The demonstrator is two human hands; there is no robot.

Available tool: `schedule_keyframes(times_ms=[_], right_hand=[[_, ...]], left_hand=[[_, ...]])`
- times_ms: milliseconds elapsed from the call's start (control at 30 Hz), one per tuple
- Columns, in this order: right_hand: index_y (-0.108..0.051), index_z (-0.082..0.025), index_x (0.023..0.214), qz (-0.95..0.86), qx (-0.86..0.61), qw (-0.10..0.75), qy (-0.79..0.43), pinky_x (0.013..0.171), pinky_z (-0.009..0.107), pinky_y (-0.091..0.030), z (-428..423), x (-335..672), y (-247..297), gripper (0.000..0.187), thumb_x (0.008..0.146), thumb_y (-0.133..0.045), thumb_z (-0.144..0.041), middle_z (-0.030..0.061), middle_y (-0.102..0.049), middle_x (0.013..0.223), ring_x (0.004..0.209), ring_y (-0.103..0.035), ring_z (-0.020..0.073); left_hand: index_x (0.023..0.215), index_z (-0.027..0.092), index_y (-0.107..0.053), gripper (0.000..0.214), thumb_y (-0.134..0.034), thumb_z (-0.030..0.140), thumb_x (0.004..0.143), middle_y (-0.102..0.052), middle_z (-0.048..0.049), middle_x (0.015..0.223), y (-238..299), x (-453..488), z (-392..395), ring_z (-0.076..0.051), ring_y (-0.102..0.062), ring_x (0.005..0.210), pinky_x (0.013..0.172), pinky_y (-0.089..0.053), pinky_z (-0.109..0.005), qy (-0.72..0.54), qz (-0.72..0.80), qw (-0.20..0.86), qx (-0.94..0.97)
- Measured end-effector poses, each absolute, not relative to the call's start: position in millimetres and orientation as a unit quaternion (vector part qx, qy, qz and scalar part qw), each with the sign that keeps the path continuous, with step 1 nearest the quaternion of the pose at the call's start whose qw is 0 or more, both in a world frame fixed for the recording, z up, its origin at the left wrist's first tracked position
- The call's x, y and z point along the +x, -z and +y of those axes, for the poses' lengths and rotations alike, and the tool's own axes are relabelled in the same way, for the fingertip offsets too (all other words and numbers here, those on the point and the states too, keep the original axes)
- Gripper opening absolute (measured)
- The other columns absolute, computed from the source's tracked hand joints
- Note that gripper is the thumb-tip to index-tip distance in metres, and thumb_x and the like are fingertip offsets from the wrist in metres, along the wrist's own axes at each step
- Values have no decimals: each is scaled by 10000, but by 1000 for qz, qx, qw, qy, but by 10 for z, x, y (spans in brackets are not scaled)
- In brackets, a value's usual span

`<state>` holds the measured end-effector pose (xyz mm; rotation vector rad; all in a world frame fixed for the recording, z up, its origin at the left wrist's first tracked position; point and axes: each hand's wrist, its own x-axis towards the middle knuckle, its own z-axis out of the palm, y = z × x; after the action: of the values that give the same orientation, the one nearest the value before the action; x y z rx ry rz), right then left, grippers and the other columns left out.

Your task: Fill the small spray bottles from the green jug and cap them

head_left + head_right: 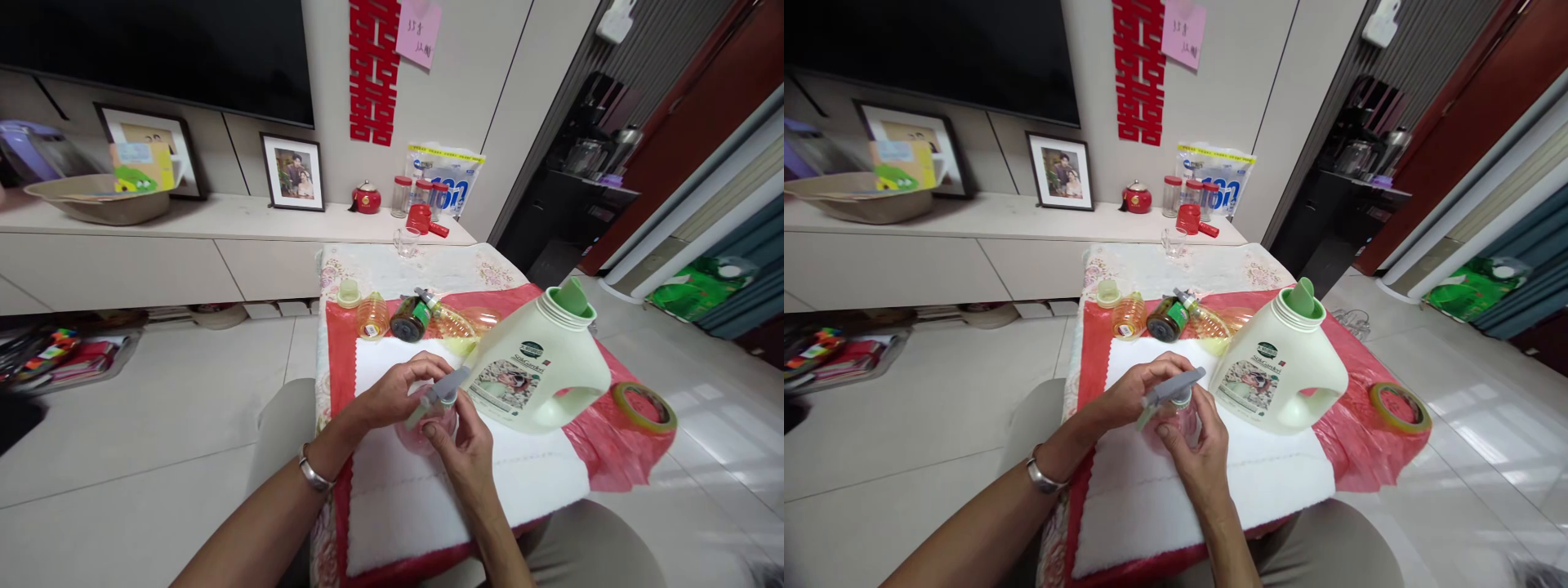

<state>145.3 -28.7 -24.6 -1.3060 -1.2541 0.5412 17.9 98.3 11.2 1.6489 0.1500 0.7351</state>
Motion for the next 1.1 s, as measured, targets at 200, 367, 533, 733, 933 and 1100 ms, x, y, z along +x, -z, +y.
schedule_keyframes(times_ms=[200, 367, 533, 733, 933, 1100], right_hand=[[-559, -287, 1363, -541, -557, 588, -227, 1070, 360, -424, -289, 1446, 214, 530, 866, -715, -382, 41, -593, 1298, 1234, -541, 229], [-560, -280, 1369, -543, -556, 588, -225, 1075, 366, -420, -282, 1444, 204, 544, 860, -719, -390, 46, -587, 1316, 1250, -530, 236], [-563, -280, 1358, -540, -558, 588, -225, 1060, 367, -435, -273, 1444, 220, 523, 866, -710, -383, 47, -598, 1296, 1224, -548, 233], [-580, -276, 1322, -541, -557, 588, -226, 1035, 355, -454, -283, 1450, 236, 485, 864, -713, -367, 48, -607, 1274, 1227, -554, 239], [-555, -272, 1365, -543, -557, 586, -227, 1056, 370, -446, -281, 1455, 233, 531, 867, -710, -369, 58, -597, 1299, 1234, -550, 241], [-567, -249, 1350, -545, -562, 582, -220, 1066, 374, -441, -286, 1461, 243, 519, 867, -706, -380, 68, -600, 1291, 1219, -554, 239]], left_hand=[[1192, 211, -668, 458, -807, 317, 768, -624, -108, 1242, -215, 131, 972, -249, -589, 1170, 1034, -463, -405, -309, 51, 601, 735], [1051, 187, -687, 449, -875, 366, 685, -646, -94, 1135, -172, 179, 965, -232, -634, 1032, 918, -508, -368, -327, 67, 645, 688], [1095, 190, -721, 421, -817, 425, 759, -638, -114, 1173, -136, 177, 999, -248, -612, 1102, 987, -483, -395, -319, 50, 616, 719], [1161, 217, -704, 426, -751, 468, 820, -611, -107, 1231, -118, 142, 991, -249, -590, 1156, 1014, -475, -399, -293, 49, 627, 720], [1116, 211, -669, 486, -850, 434, 724, -639, -84, 1144, -66, 179, 971, -221, -623, 1060, 933, -502, -361, -344, 48, 647, 679], [1084, 198, -702, 403, -802, 441, 779, -628, -94, 1158, -69, 175, 981, -230, -603, 1113, 997, -470, -384, -341, 40, 632, 694]])
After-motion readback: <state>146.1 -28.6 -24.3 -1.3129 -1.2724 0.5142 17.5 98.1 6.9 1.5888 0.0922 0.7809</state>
